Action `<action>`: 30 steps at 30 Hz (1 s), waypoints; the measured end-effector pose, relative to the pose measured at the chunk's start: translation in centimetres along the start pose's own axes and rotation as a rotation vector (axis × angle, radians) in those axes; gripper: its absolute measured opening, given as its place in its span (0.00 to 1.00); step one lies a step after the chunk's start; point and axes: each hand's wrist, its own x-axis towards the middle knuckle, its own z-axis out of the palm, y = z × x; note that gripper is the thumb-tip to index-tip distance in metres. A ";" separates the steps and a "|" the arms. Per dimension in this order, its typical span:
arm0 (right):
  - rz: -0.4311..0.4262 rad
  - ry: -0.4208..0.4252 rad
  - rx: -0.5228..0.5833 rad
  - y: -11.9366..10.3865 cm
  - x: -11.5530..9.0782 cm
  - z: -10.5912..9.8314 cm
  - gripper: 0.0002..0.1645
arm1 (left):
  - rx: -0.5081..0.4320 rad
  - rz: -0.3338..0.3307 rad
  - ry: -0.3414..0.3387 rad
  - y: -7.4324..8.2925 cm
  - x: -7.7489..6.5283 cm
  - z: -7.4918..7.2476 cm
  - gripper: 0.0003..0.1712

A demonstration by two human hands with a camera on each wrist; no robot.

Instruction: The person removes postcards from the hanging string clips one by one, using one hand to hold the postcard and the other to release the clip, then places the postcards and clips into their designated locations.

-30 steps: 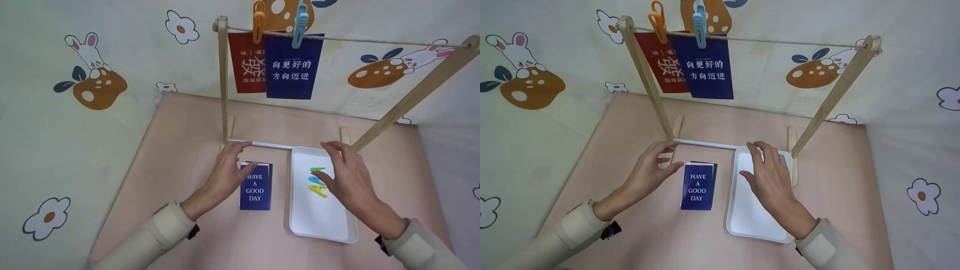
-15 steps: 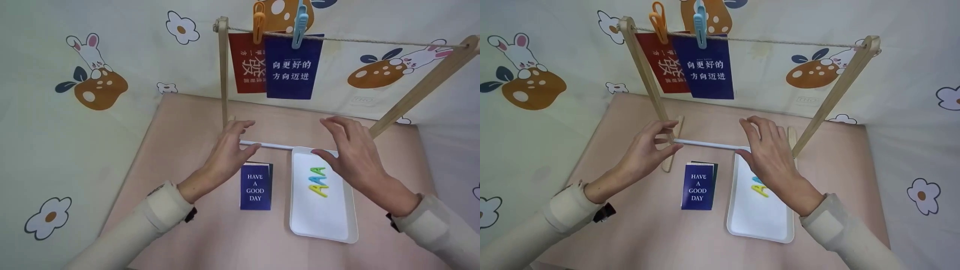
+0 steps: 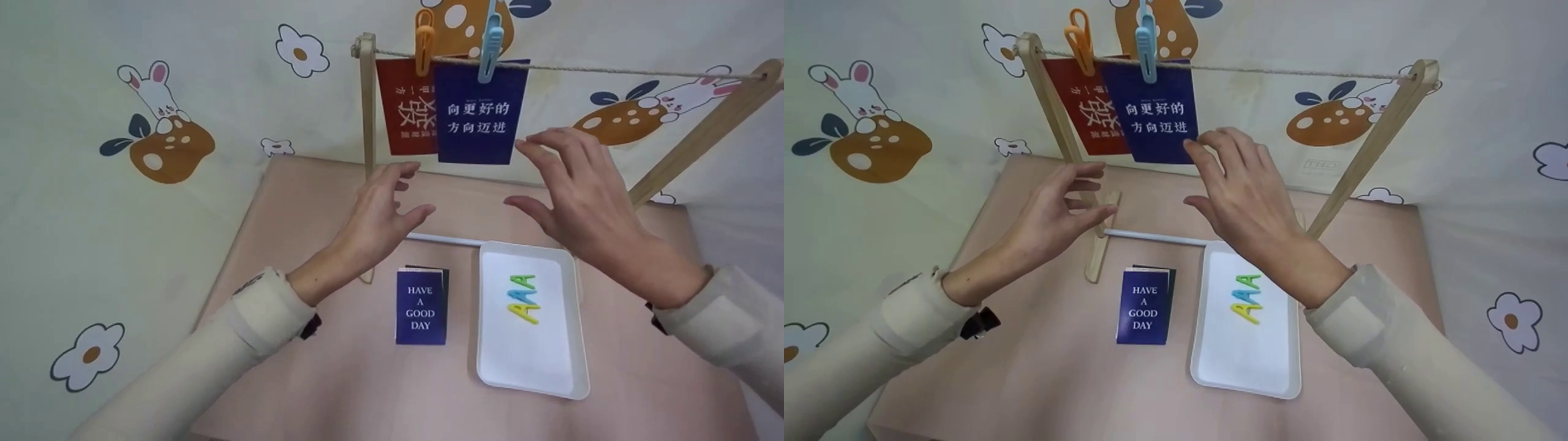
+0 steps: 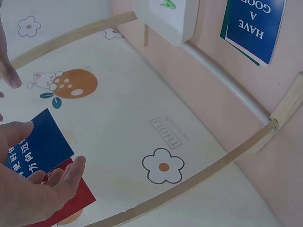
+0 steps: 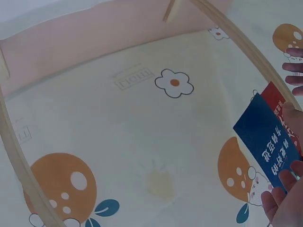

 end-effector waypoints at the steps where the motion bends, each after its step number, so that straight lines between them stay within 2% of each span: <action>1: -0.004 0.005 -0.007 0.1 0.3 -0.1 0.42 | -0.016 -0.007 0.000 0.1 0.2 -0.2 0.33; 9: -0.027 0.049 -0.067 0.7 3.2 -1.4 0.42 | -0.173 -0.064 0.053 0.9 2.4 -1.6 0.36; 12: -0.035 0.074 -0.067 0.9 4.3 -1.8 0.42 | -0.185 -0.092 0.070 1.2 3.0 -1.9 0.36; 20: -0.133 0.112 -0.115 0.8 8.2 -1.6 0.40 | -0.238 -0.029 0.161 1.3 4.0 -2.1 0.31; 30: -0.115 0.087 -0.085 1.1 11.7 -1.9 0.38 | -0.330 -0.060 0.129 1.4 5.2 -1.2 0.28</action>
